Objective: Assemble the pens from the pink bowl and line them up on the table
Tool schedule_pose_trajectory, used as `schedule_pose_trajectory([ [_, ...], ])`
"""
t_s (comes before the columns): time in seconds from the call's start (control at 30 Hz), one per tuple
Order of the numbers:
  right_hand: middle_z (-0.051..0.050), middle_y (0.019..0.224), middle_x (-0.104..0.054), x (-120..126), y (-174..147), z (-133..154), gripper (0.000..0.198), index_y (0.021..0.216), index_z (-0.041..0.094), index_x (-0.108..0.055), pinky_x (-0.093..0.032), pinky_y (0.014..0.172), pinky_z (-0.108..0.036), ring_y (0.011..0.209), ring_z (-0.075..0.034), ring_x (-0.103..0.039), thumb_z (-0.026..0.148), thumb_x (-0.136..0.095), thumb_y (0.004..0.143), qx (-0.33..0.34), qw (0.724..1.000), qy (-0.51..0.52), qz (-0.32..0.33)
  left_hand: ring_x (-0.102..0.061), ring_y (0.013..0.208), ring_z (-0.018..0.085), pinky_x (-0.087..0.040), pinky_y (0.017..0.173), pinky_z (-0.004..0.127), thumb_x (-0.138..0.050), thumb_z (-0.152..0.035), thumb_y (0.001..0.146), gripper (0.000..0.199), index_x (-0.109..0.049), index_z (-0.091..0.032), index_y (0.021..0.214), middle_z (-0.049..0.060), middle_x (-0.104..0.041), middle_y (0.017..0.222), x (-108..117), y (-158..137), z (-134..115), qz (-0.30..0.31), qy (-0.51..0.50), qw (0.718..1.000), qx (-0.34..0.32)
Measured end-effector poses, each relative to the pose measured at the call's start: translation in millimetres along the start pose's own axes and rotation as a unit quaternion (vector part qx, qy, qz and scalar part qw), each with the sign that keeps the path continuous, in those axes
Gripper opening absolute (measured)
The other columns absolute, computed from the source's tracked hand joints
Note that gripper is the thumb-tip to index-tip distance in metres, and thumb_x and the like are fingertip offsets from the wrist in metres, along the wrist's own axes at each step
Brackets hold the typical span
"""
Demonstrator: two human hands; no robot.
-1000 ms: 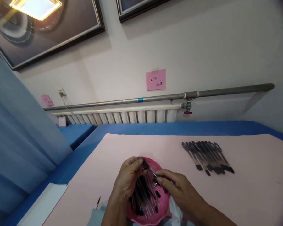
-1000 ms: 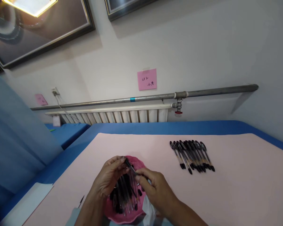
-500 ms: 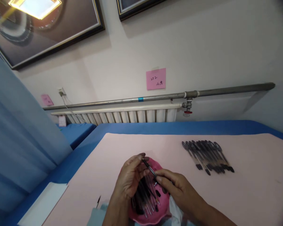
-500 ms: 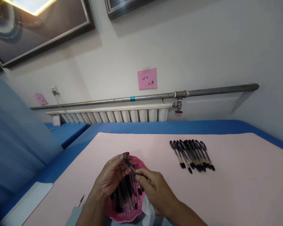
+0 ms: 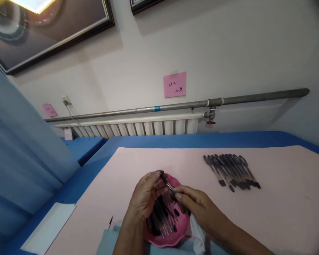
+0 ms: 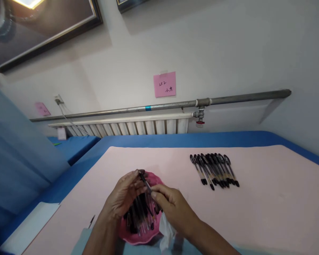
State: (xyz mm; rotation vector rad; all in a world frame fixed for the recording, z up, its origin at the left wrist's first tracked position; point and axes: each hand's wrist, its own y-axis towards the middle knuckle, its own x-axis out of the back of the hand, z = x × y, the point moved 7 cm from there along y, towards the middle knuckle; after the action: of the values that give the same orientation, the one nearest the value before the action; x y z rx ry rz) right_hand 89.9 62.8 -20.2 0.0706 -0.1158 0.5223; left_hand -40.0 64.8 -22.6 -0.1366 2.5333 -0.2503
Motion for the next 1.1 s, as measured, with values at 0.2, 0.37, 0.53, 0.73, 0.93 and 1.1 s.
schedule_pose_trajectory([
  [0.2,0.004,0.059,-0.049,-3,-1,-1,0.018,0.078,0.019,-0.064,-0.037,0.053,-0.023,0.056,-0.011,-0.043,0.034,-0.054,0.078,-0.015,1.000,0.027,0.003,-0.056,0.057,0.010,-0.045,0.062,0.024,-0.079,-0.029,0.056,0.026,-0.058,-0.014,0.062,0.000,-0.062,0.061,-1,0,-5,0.002,0.026,0.999,-0.033],
  [0.37,0.004,0.059,-0.051,2,1,-1,0.017,0.076,0.017,-0.065,-0.037,0.056,-0.024,0.057,-0.011,-0.045,0.034,-0.058,0.074,-0.041,0.995,0.091,-0.018,-0.059,0.066,0.013,-0.045,0.066,0.026,-0.075,-0.033,0.062,0.026,-0.064,-0.013,0.074,0.004,-0.066,0.073,6,-2,-14,-0.011,0.075,0.997,-0.034],
  [0.53,0.000,0.070,-0.061,21,4,8,0.020,0.078,0.017,-0.066,-0.042,0.065,-0.026,0.068,-0.014,-0.053,0.034,-0.056,0.076,-0.032,0.992,0.096,-0.076,-0.048,0.050,0.009,-0.034,0.050,0.021,-0.070,-0.034,0.064,0.020,-0.060,-0.016,0.060,-0.002,-0.056,0.054,37,-3,-32,-0.123,0.289,0.944,-0.096],
  [0.73,0.001,0.069,-0.060,26,8,6,0.021,0.081,0.017,-0.068,-0.041,0.060,-0.024,0.064,-0.013,-0.052,0.033,-0.057,0.074,-0.022,0.994,0.071,-0.078,-0.045,0.048,0.011,-0.028,0.048,0.022,-0.059,-0.021,0.067,0.012,-0.056,-0.020,0.056,-0.002,-0.053,0.050,41,-3,-28,-0.114,0.526,0.839,-0.079],
  [0.93,0.001,0.069,-0.061,27,8,2,0.023,0.084,0.018,-0.069,-0.042,0.059,-0.024,0.064,-0.013,-0.053,0.034,-0.056,0.075,-0.025,0.996,0.036,-0.081,-0.050,0.051,0.012,-0.030,0.048,0.022,-0.055,-0.023,0.066,0.005,-0.058,-0.018,0.064,-0.002,-0.058,0.056,38,-15,-21,-0.027,0.657,0.752,0.040],
  [1.1,0.002,0.068,-0.061,26,9,1,0.020,0.079,0.019,-0.069,-0.041,0.061,-0.024,0.065,-0.013,-0.053,0.034,-0.056,0.074,-0.014,0.996,0.032,-0.077,-0.055,0.059,0.018,-0.032,0.050,0.026,-0.055,-0.015,0.056,0.015,-0.063,-0.017,0.069,0.004,-0.063,0.066,30,-24,-15,0.022,0.749,0.659,0.064],
])
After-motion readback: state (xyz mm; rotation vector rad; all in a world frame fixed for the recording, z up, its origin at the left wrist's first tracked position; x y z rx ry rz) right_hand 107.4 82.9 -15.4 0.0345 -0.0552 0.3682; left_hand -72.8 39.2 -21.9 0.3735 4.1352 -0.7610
